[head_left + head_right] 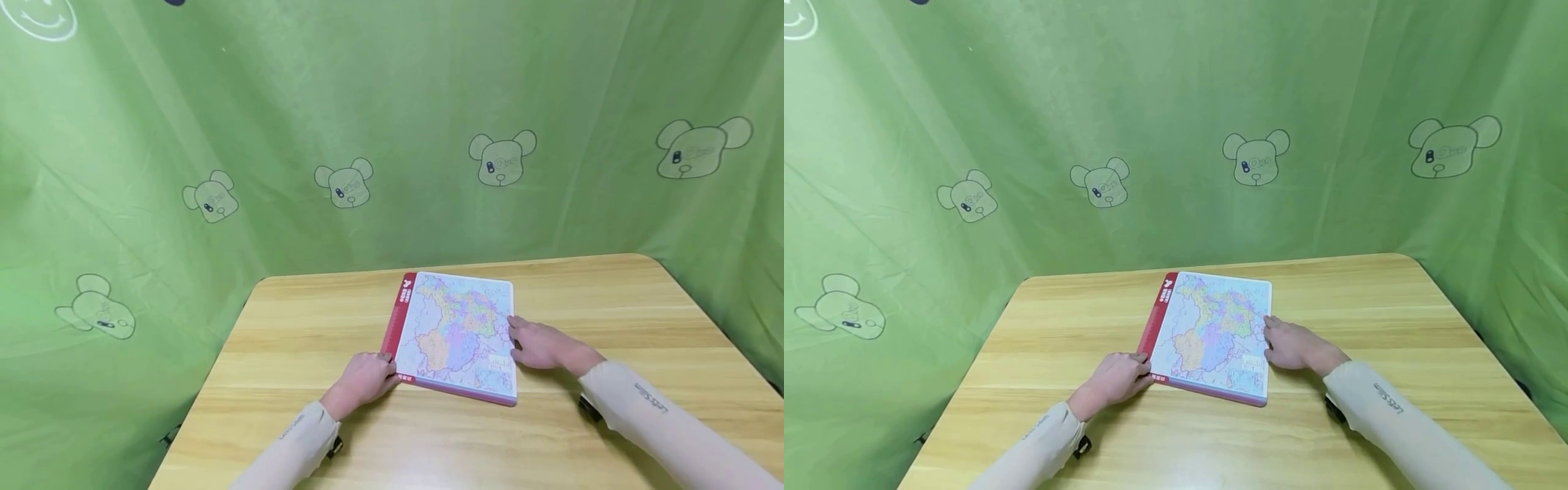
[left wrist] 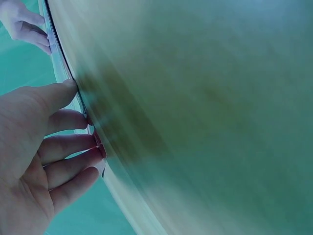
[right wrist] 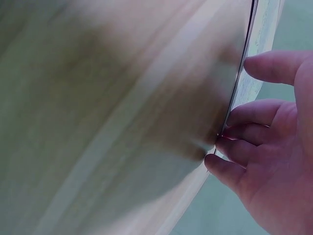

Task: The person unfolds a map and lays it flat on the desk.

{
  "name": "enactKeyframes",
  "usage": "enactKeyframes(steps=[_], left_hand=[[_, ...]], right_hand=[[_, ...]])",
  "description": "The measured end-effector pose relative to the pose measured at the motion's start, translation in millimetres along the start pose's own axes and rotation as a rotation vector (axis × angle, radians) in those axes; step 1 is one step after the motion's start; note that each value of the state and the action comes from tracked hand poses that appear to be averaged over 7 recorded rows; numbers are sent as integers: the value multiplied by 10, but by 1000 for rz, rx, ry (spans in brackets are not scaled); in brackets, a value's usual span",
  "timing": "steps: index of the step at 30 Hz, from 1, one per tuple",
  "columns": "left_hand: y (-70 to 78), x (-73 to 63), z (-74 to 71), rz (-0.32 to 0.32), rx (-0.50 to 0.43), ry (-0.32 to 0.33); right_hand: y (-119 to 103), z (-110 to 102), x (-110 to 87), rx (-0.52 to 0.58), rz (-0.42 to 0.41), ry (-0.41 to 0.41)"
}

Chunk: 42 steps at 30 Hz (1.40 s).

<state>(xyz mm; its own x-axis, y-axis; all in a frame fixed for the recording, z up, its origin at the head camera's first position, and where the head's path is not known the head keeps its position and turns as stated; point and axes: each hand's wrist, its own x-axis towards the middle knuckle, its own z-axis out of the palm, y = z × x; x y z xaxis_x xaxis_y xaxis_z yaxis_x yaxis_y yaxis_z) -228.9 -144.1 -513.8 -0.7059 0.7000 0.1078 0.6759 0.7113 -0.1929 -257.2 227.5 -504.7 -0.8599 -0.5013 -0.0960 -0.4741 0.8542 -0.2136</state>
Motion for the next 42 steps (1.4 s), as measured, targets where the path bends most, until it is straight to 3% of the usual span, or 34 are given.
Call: enactKeyframes(steps=[14, 27, 42], left_hand=[[49, 4, -13, -2, 15, -14], [112, -17, 17, 6, 60, 22], [164, -9, -20, -9, 56, -8]], right_hand=[[-6, -39, 24, -8, 2, -12], [17, -36, 96, -14, 1, 0], [28, -51, 130, -23, 2, 4]])
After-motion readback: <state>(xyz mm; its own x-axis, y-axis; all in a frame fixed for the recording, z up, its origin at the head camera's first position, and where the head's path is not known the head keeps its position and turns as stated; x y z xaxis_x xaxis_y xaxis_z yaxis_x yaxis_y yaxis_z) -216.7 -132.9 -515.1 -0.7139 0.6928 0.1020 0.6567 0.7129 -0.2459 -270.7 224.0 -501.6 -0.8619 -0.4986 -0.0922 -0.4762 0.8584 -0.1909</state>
